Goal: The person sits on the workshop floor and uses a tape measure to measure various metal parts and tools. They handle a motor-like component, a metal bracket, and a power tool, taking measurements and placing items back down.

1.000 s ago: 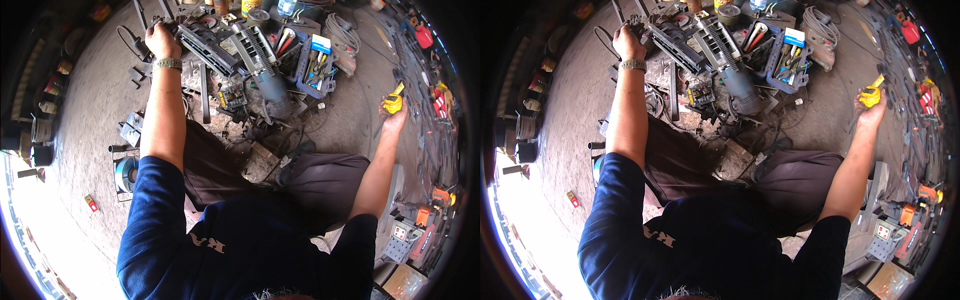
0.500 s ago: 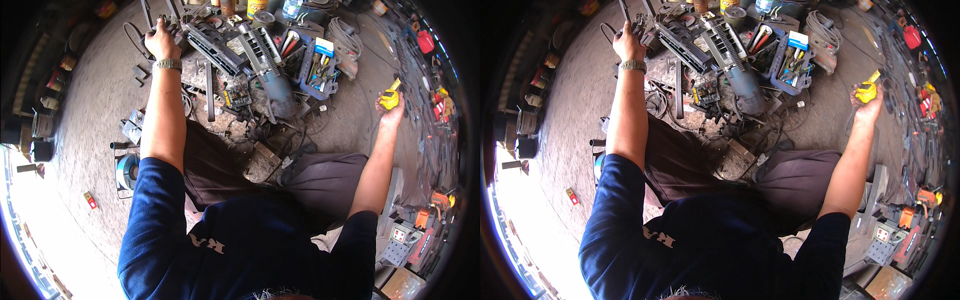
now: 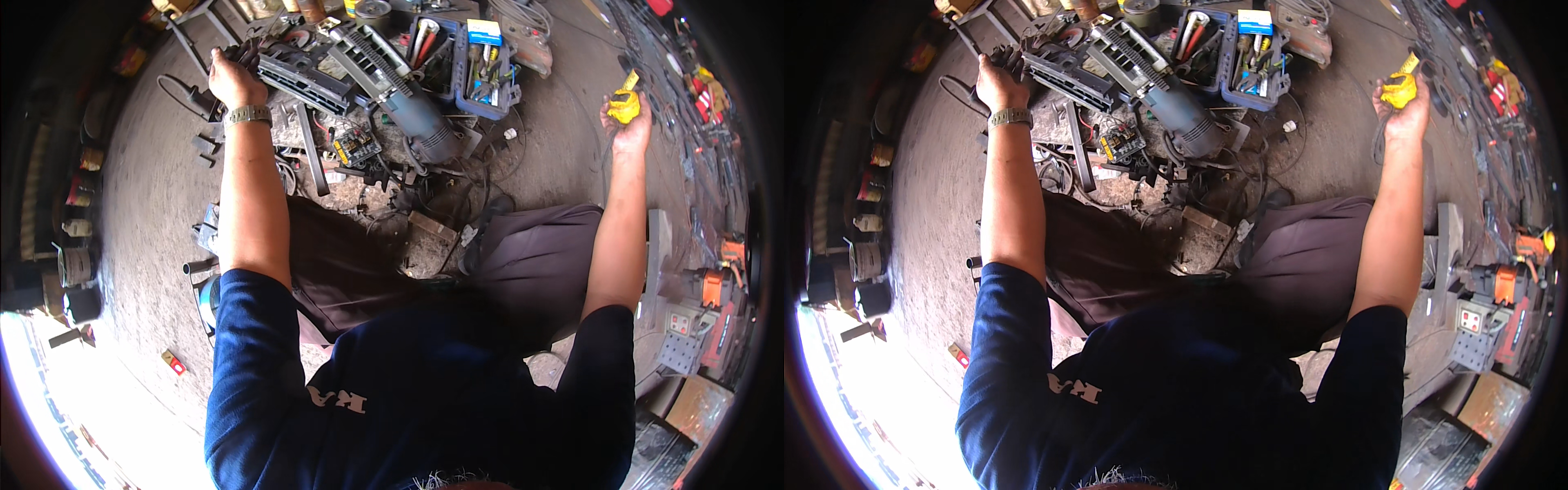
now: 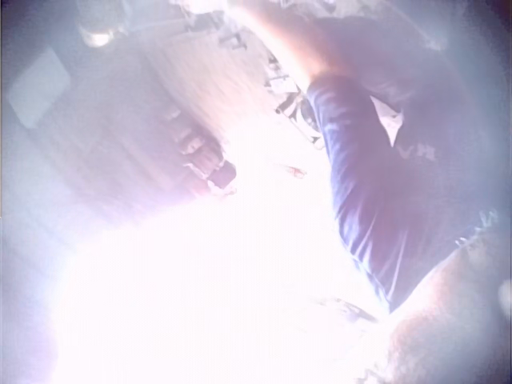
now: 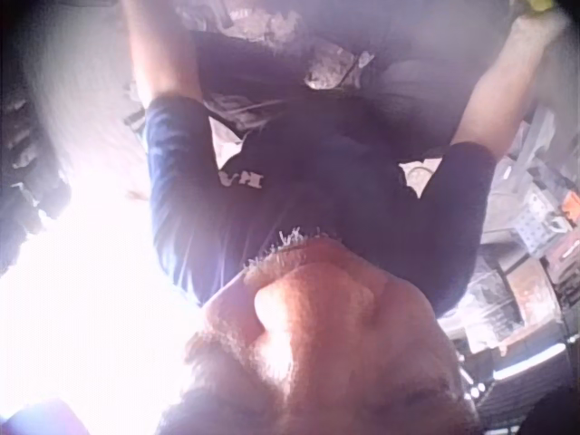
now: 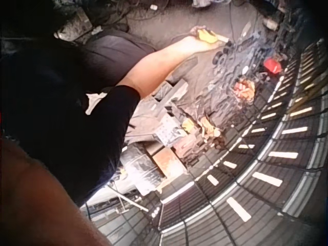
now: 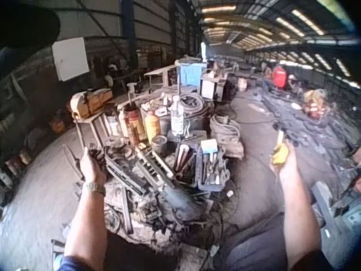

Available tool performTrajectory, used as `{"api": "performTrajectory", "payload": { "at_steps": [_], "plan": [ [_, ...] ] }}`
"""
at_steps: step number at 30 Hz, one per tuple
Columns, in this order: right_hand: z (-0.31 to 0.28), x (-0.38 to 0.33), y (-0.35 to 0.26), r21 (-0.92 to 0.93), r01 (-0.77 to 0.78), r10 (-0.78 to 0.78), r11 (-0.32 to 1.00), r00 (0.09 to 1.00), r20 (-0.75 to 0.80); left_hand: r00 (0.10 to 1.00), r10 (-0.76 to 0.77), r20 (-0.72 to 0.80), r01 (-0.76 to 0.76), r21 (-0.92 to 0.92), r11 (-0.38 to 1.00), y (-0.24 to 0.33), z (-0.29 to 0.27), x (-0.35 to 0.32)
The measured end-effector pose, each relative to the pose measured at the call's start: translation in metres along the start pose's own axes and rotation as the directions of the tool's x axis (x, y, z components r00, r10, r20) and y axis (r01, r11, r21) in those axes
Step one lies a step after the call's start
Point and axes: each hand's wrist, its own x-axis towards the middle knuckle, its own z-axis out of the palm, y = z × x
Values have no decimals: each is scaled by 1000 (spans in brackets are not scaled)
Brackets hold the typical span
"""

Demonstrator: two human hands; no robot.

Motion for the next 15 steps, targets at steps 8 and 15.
{"api": "performTrajectory", "payload": {
  "at_steps": [8, 15],
  "plan": [
    [-5, -4, -6, 10, 18, -18, 1000, 1000, -4, 1000, -27, 9, 27, 47, 999, -15, -1, 5],
    [-14, 4, -8, -30, 13, -13, 999, 1000, -22, 999, -5, 44, 3, 64, 998, -18, -2, 3]
  ]
}}
